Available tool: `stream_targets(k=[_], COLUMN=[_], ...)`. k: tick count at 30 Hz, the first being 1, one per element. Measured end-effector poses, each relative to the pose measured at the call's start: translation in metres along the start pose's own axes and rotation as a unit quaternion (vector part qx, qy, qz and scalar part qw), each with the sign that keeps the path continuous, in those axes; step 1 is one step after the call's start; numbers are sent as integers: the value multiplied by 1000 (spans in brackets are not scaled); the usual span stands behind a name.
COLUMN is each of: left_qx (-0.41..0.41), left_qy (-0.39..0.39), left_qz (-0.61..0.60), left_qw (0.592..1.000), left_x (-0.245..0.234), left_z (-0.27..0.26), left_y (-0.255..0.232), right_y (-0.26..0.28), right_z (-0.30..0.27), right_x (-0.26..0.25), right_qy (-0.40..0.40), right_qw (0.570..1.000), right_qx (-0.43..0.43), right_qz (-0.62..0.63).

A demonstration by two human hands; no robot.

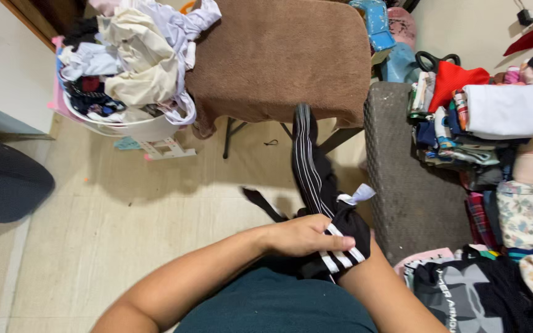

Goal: The person takes items of clothing from a basket, spreads them out one at a time on a chair, and folds them before placing them into a stack.

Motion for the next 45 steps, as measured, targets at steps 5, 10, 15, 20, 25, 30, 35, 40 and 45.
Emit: stream_targets(k=[5, 10, 15, 20, 25, 30, 35, 40, 45], left_qx=[7, -43, 61, 56, -5, 15, -68, -53, 53], left_qy=[-405, -404, -191, -84, -238, -517, -663, -845, -715], left_qz=[333, 344, 188, 102, 142, 256, 484, 88, -7], left_qw=[851, 847, 961, 990, 961, 817, 567, 526, 697], left_x=[-73, -131, -101, -66, -104, -229, -334, -333, -294], left_z=[-13, -22, -22, -19, -5, -48, -205, -305, -254], left_y=[-17, 10, 18, 22, 58, 92, 135, 157, 157], right_y=[10, 26, 50, 60, 63, 24, -24, 15, 64], right_z=[7, 5, 8, 1, 10, 17, 26, -11, -43], right_x=[-1, -5, -6, -3, 5, 3, -64, -194, -146], right_qy=[-16, -31, -39, -35, -7, 40, 67, -188, -447], right_qw=[1000, 999, 995, 991, 990, 995, 993, 977, 748], right_qx=[-19, -42, -81, -108, -105, -40, 63, 40, -239], right_qz=[5, -10, -36, -69, -91, -85, -70, -90, -428])
Point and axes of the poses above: each hand's wrist, its own z-axis towards the middle knuckle, its own x-axis out of the palm, y = z × x, the point moved 1 cm from there along z, towards the middle knuckle, and after that the axes turned 2 degrees about y, right-handed, at the moved point
